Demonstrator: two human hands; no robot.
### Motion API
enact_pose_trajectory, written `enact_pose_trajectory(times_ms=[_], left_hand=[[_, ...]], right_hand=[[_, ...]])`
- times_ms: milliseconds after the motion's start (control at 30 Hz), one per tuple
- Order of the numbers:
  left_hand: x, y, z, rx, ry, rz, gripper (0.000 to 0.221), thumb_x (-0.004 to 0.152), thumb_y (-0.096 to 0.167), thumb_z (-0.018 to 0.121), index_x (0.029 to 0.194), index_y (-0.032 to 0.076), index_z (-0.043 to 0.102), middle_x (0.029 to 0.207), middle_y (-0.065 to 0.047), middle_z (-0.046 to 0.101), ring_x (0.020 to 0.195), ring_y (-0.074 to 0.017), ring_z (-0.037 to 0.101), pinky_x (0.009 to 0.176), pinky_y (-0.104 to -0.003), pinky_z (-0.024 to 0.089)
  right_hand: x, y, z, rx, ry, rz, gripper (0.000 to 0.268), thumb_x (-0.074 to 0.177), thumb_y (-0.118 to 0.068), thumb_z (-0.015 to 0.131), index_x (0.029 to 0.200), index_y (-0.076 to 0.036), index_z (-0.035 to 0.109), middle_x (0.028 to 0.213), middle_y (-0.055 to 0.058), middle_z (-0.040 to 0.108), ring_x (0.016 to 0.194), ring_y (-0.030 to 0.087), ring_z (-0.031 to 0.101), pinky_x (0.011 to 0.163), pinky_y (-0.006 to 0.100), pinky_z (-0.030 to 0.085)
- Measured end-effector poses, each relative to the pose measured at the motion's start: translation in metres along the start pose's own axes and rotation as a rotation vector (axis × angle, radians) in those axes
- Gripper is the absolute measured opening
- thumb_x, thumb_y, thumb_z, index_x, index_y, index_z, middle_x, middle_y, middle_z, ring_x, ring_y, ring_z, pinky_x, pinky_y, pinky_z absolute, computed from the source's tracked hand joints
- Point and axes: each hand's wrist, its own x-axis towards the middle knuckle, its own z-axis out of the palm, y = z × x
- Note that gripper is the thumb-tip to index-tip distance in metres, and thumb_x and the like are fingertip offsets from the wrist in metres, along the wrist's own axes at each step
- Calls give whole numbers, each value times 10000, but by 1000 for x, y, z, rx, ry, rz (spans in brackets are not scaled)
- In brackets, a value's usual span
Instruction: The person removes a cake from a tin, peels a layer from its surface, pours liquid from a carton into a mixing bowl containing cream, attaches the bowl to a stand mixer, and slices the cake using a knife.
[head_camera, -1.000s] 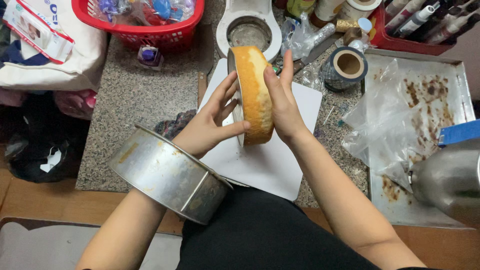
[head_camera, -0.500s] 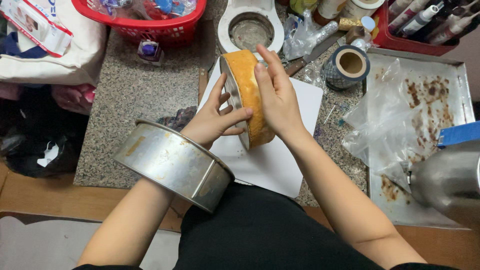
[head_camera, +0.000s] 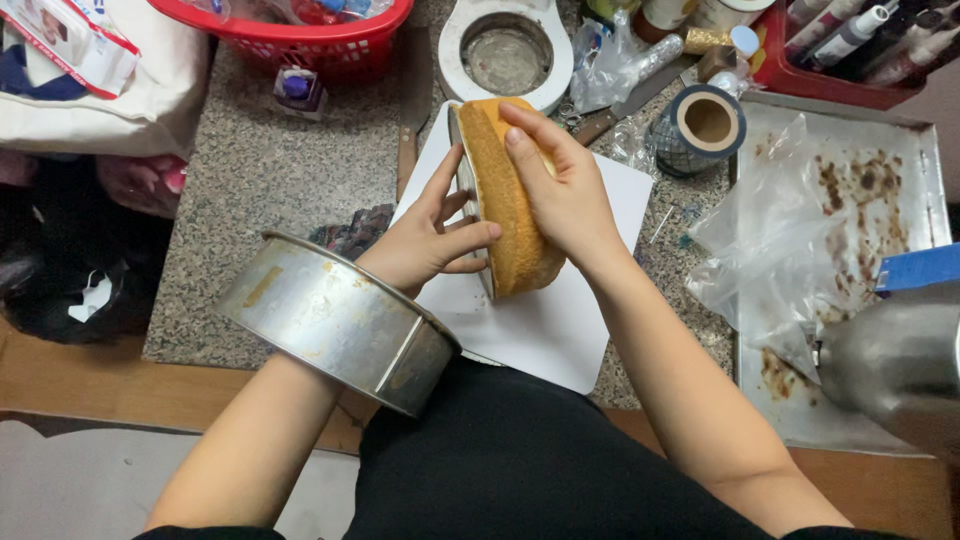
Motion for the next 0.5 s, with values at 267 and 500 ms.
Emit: enact_pose_trajectory(times_ms=[267,500], left_hand=[[-18,8,-7,-96,-28,51,1090,848,146,729,1636,333,0,1654,-184,255,1435,-279,442,985,-469,582],[-26,0,-14,-181,-41,65,1063,865,132,717,1637,293,4,1612,-155,353,1378,-284,515,997,-458,574]], right_hand=[[-20,24,-34,381,-126,330,1136,923,-416,715,1654,-79,-86,1701,268,56,1576,301,189,1249,419,212],[-62,26,-20,164,-158,139,1073,844,-331,799,1614,-20,120,1599,246,364,1475,301,392,1197,417,332]])
